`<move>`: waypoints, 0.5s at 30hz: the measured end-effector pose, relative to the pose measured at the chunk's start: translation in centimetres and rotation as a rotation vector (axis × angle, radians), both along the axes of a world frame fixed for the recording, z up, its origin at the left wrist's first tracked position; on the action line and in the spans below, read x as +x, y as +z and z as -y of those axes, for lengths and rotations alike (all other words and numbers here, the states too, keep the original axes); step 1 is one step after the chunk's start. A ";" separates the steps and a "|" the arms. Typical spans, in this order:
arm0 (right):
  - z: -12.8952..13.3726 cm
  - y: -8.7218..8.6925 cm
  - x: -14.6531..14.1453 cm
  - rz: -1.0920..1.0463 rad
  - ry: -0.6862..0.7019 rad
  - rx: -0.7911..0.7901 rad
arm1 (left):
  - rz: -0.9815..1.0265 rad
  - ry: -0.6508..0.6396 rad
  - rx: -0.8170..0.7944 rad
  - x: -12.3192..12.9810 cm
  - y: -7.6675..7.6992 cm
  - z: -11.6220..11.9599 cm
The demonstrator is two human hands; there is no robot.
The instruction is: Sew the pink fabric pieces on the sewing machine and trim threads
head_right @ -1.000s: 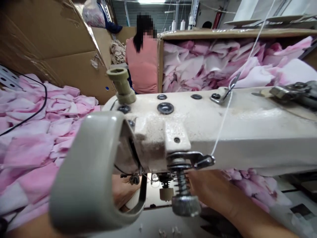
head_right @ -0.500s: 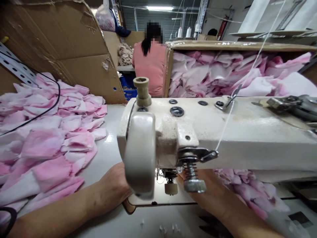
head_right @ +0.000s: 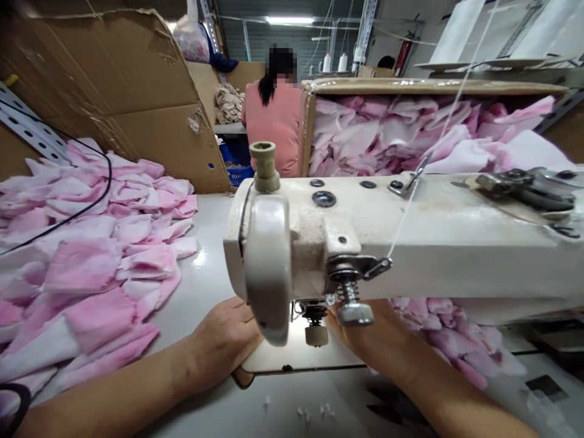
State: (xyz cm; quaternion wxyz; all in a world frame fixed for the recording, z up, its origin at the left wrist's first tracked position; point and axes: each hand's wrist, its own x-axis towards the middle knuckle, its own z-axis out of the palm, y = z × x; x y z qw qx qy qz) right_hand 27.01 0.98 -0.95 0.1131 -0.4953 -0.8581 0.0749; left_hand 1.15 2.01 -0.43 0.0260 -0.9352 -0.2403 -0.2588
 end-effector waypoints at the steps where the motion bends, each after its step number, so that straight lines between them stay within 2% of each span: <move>1: -0.1 0.1 -0.1 0.006 0.006 0.029 | 0.020 -0.011 0.006 0.0 0.0 0.0; 5: -0.4 0.8 0.0 -0.015 0.060 0.120 | 0.046 -0.047 -0.002 -0.1 0.0 0.0; 8: -0.5 1.4 0.3 -0.039 0.118 0.127 | 0.065 -0.019 -0.071 -0.2 0.1 0.1; 12: -0.4 2.0 0.3 -0.093 0.155 0.078 | 0.121 0.018 -0.223 0.0 0.6 0.0; 15: -0.3 2.5 0.0 -0.135 0.158 0.010 | 0.134 0.011 -0.251 0.3 0.9 0.0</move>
